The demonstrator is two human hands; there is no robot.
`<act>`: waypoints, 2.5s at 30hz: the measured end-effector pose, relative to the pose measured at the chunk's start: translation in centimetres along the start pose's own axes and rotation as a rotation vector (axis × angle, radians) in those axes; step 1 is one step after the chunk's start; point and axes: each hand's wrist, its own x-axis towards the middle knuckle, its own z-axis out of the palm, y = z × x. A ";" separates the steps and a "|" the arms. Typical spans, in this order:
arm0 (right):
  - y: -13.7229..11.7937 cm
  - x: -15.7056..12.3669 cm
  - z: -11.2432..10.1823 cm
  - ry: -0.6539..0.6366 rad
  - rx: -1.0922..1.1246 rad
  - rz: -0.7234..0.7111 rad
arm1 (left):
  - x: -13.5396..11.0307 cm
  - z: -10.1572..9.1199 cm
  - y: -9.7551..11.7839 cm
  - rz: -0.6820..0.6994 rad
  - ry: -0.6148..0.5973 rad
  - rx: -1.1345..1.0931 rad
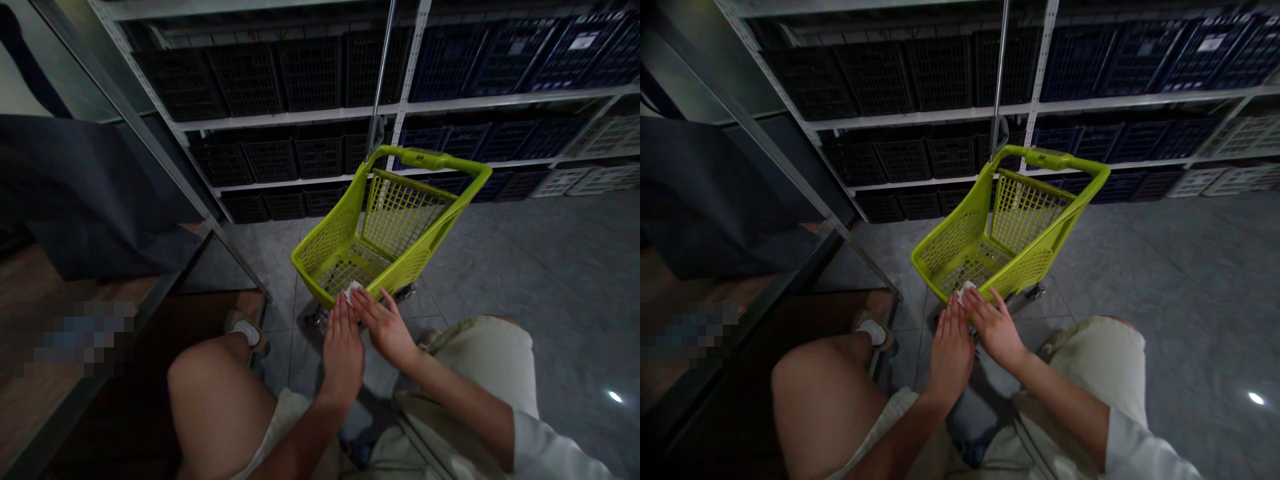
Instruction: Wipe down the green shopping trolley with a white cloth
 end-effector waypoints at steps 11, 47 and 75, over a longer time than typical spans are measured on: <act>9.3 0.4 -1.5 0.106 -0.132 0.320 | 0.1 0.1 0.5 0.022 -0.018 0.013; 2.1 -0.6 -0.2 0.016 -0.006 0.073 | 0.5 -0.2 0.4 0.047 -0.004 0.086; 10.2 0.6 -1.4 0.092 -0.139 0.365 | 0.6 -0.3 0.6 0.054 -0.007 0.071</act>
